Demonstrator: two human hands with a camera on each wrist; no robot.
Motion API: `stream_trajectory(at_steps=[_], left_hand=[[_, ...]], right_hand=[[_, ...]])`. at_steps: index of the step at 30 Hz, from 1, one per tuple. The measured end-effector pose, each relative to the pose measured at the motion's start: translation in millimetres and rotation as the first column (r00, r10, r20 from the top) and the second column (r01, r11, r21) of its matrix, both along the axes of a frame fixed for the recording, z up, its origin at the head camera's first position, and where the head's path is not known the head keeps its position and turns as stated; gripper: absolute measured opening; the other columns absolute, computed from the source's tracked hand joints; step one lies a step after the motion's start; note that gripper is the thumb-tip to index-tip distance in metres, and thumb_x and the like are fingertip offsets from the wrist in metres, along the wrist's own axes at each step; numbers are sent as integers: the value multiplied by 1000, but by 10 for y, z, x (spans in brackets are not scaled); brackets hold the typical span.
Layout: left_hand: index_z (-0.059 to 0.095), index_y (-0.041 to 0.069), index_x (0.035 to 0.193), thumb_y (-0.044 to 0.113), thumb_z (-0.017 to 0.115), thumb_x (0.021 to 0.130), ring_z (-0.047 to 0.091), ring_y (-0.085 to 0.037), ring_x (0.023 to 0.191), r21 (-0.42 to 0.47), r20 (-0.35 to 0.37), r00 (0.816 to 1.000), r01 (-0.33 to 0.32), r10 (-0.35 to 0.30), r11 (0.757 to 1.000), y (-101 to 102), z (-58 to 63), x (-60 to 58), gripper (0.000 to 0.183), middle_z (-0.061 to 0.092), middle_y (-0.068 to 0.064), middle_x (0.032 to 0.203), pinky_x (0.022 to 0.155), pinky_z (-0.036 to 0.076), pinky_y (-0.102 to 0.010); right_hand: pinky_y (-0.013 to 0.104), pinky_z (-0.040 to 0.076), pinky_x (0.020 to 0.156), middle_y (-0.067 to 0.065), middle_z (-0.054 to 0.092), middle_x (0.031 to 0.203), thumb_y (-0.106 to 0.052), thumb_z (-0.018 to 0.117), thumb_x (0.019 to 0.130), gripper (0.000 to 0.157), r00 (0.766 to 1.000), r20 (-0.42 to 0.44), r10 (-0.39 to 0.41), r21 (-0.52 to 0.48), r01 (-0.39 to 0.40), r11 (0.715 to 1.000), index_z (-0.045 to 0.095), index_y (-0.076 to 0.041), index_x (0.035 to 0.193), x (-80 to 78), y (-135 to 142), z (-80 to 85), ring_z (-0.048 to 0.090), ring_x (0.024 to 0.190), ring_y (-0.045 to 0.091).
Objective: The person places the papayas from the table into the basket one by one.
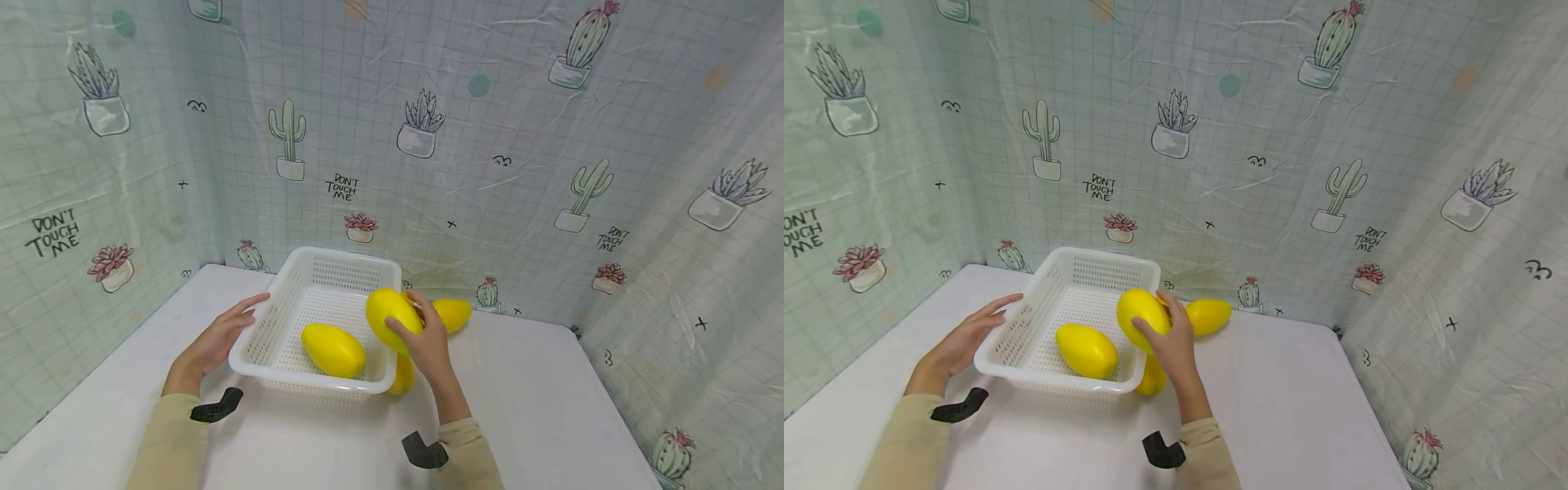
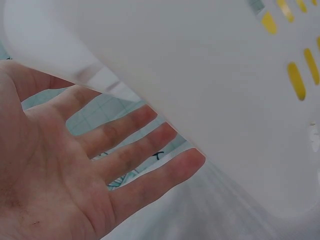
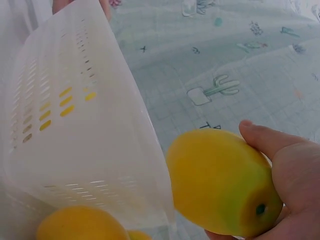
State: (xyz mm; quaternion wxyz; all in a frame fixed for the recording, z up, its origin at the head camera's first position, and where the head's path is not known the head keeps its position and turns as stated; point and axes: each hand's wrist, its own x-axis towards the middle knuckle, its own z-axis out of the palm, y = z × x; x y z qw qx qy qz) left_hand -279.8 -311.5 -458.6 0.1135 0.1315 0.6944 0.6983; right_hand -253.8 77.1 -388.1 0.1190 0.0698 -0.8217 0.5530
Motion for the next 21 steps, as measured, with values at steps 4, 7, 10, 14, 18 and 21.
stream_trajectory(at_steps=[4,7,10,14,18,21], left_hand=[[20,27,155,29,36,105,58,-9,116,0,3,1000,-3,3,1000,0,2,4,52,37,6,146,92,50,-32],[20,28,155,29,36,105,58,-9,117,1,3,1000,-3,3,1000,1,4,4,52,37,5,147,92,50,-32],[20,27,155,29,36,105,58,-9,117,3,4,1000,-5,5,1000,3,6,8,52,38,6,146,92,50,-31],[20,27,155,29,36,105,58,-9,117,6,5,1000,-7,6,1000,6,12,13,53,39,6,146,92,51,-31],[20,27,155,29,36,104,58,-9,116,10,7,1000,-6,6,1000,7,19,16,53,39,7,145,92,51,-31],[20,26,155,28,36,104,58,-9,116,11,7,1000,-6,6,1000,6,20,16,53,39,8,144,92,51,-31]], right_hand=[[47,50,97,-1,49,143,-41,76,81,65,1000,-5,-1,15,1,1000,48,-32,139,-2,-3,-6,53,124,28],[47,50,97,-2,50,141,-41,76,80,66,1000,-8,-4,25,4,1000,49,-30,139,-2,-7,-9,53,123,27],[46,50,97,-2,51,140,-39,77,80,65,1000,-17,-6,34,6,999,49,-28,139,-5,-11,-10,54,121,25],[45,49,98,-3,51,139,-38,77,80,62,1000,-27,-7,49,8,999,51,-30,136,-8,-20,-10,54,118,23],[45,49,99,-3,52,138,-39,77,81,61,999,-39,-3,56,6,998,52,-30,135,-12,-26,-15,54,118,22],[44,49,98,-3,53,137,-39,77,80,60,999,-52,-4,50,6,999,54,-28,134,-18,-27,-23,53,118,21]])
